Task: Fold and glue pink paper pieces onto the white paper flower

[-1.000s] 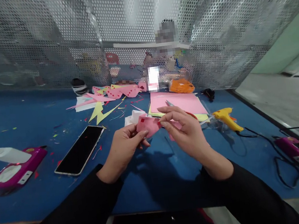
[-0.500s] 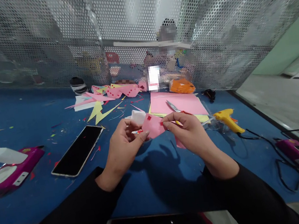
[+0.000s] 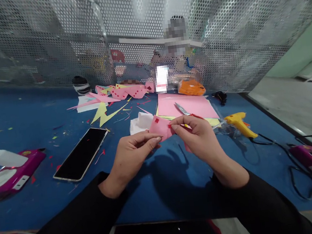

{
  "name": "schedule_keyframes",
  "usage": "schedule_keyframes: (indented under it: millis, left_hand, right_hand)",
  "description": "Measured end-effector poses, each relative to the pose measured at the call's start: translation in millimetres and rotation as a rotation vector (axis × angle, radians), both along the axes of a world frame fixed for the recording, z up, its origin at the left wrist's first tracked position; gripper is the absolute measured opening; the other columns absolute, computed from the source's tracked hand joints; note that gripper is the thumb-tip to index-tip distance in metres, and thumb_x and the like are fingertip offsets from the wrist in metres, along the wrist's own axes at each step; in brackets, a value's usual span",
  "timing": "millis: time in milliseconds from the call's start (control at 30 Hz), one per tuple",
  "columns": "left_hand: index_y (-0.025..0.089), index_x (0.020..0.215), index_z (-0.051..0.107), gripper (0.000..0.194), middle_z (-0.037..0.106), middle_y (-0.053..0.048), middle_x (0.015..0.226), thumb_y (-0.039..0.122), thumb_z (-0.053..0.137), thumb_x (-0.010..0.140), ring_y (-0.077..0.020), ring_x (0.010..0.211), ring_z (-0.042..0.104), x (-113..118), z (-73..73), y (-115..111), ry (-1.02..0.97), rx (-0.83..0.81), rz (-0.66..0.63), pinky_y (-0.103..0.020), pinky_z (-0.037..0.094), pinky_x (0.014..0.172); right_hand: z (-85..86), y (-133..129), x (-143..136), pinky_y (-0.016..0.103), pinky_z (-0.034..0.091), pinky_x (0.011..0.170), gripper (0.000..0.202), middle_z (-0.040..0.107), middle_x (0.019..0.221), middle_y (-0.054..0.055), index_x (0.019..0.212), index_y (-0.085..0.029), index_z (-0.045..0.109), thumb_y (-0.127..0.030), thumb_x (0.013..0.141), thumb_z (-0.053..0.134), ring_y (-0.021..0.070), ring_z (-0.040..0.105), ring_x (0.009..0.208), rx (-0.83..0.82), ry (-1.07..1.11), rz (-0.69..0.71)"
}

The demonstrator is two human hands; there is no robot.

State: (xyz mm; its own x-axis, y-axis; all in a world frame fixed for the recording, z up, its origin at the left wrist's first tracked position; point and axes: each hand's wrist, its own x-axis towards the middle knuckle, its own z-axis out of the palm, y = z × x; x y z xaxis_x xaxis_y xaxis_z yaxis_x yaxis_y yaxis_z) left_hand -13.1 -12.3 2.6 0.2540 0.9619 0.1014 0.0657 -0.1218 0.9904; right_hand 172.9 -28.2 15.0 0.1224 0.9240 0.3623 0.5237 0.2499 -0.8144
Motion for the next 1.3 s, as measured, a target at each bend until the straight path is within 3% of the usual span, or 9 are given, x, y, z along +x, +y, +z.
schedule_keyframes:
  millis: [233,500,667,1000,1300]
  left_hand:
    - [0.020,0.091,0.081,0.020,0.076,-0.006,0.071,0.033,0.077,0.076,-0.0163,0.062,0.068,2,-4.1,2,-0.038,-0.116,-0.073,-0.027,0.053,0.059]
    - [0.021,0.085,0.081,0.019,0.076,-0.006,0.074,0.035,0.082,0.073,-0.0155,0.064,0.069,4,-7.0,2,-0.156,-0.165,-0.065,-0.022,0.050,0.055]
    - [0.020,0.081,0.080,0.020,0.073,-0.004,0.065,0.038,0.080,0.073,-0.0147,0.059,0.066,3,-6.5,2,-0.147,-0.153,-0.064,-0.023,0.048,0.055]
    - [0.019,0.078,0.077,0.017,0.073,-0.005,0.071,0.036,0.078,0.074,-0.0157,0.064,0.068,3,-4.0,0,-0.140,-0.098,-0.055,-0.024,0.049,0.056]
    - [0.020,0.078,0.077,0.016,0.072,-0.003,0.067,0.036,0.075,0.076,-0.0140,0.058,0.064,3,0.2,-1,-0.034,-0.018,-0.042,-0.025,0.049,0.057]
  right_hand:
    - [-4.8,-2,-3,0.042,0.051,0.082,0.013,0.074,0.088,0.004,0.084,-0.022,0.071,-0.028,0.084,0.060,0.0213,0.066,0.085,0.021,-0.025,0.021]
    - [-7.9,-8,-13,0.051,0.040,0.109,0.009,0.071,0.118,0.006,0.082,-0.025,0.072,-0.023,0.086,0.064,0.0244,0.059,0.122,0.193,-0.055,0.081]
    - [-12.2,-11,-18,0.053,0.043,0.105,0.008,0.070,0.119,0.007,0.084,-0.027,0.073,-0.025,0.087,0.066,0.0259,0.059,0.122,0.237,-0.070,0.077]
    - [-13.8,-11,-19,0.058,0.036,0.110,0.010,0.071,0.115,0.006,0.082,-0.027,0.071,-0.023,0.087,0.063,0.0260,0.061,0.118,0.318,-0.217,0.026]
    - [-6.6,-10,-10,0.056,0.033,0.112,0.007,0.072,0.114,0.005,0.084,-0.028,0.072,-0.028,0.088,0.066,0.0248,0.061,0.119,0.253,-0.205,0.061]
